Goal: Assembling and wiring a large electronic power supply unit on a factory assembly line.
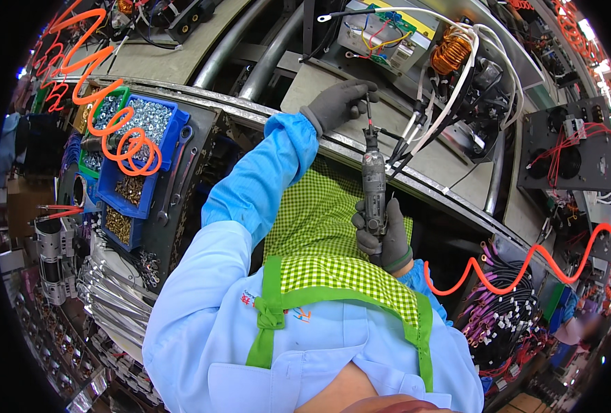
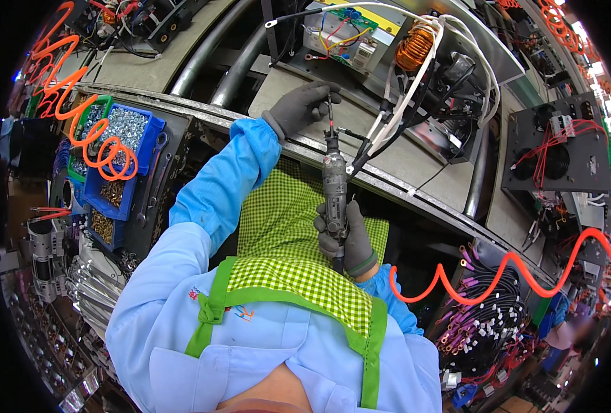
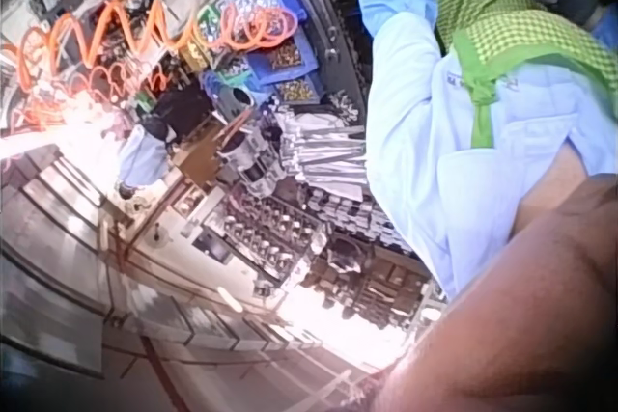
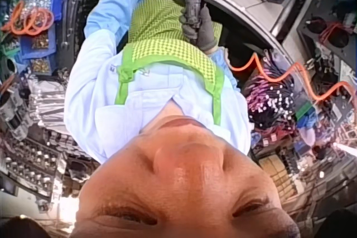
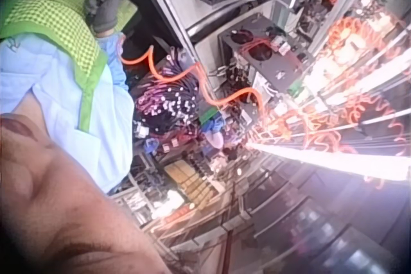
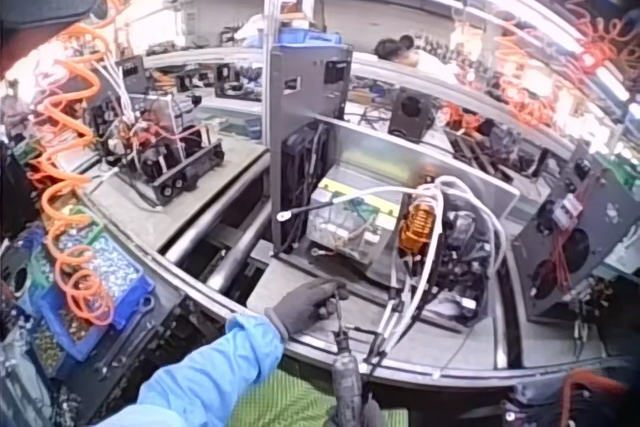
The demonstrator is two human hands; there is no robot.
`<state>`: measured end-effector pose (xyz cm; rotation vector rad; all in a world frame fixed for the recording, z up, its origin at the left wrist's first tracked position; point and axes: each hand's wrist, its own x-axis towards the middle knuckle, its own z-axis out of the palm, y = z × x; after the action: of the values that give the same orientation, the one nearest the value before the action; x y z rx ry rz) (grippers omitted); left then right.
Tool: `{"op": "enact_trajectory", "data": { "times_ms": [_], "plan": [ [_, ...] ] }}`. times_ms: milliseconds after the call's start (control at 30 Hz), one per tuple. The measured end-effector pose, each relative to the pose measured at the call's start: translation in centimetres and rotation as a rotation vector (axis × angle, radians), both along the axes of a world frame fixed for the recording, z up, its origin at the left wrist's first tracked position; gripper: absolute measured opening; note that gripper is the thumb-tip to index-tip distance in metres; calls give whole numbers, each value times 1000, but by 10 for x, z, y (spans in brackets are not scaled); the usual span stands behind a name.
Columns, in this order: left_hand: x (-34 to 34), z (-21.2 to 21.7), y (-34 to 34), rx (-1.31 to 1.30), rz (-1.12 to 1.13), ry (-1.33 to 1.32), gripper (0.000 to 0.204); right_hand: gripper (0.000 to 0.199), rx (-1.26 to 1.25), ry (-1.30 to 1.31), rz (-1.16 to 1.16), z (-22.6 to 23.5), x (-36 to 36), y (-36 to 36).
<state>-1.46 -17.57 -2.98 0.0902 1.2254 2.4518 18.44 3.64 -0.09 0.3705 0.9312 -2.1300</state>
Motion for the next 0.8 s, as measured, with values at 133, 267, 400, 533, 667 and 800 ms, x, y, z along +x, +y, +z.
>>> {"op": "enact_trajectory", "data": {
  "times_ms": [133, 267, 400, 533, 667, 800],
  "plan": [
    [-9, 4, -12, -54, -113, 28, 32, 65, -186, -68, 30, -4, -3, -1],
    [-15, 10, -19, -132, -91, 77, 31, 65, -169, -52, 44, -4, -6, -1],
    [-18, 4, -18, -268, -64, 183, 31, 64, -91, -60, 80, 1, -11, -2],
    [-15, -2, -2, -66, 93, 87, 29, 62, -19, 14, 41, 3, -13, -10],
    [-10, 4, 4, 82, 207, -46, 23, 62, 153, 114, 51, 5, -15, -11],
    [-8, 4, 3, 184, 169, -123, 26, 61, 169, 99, 41, 5, -16, -9]
  ]
}}
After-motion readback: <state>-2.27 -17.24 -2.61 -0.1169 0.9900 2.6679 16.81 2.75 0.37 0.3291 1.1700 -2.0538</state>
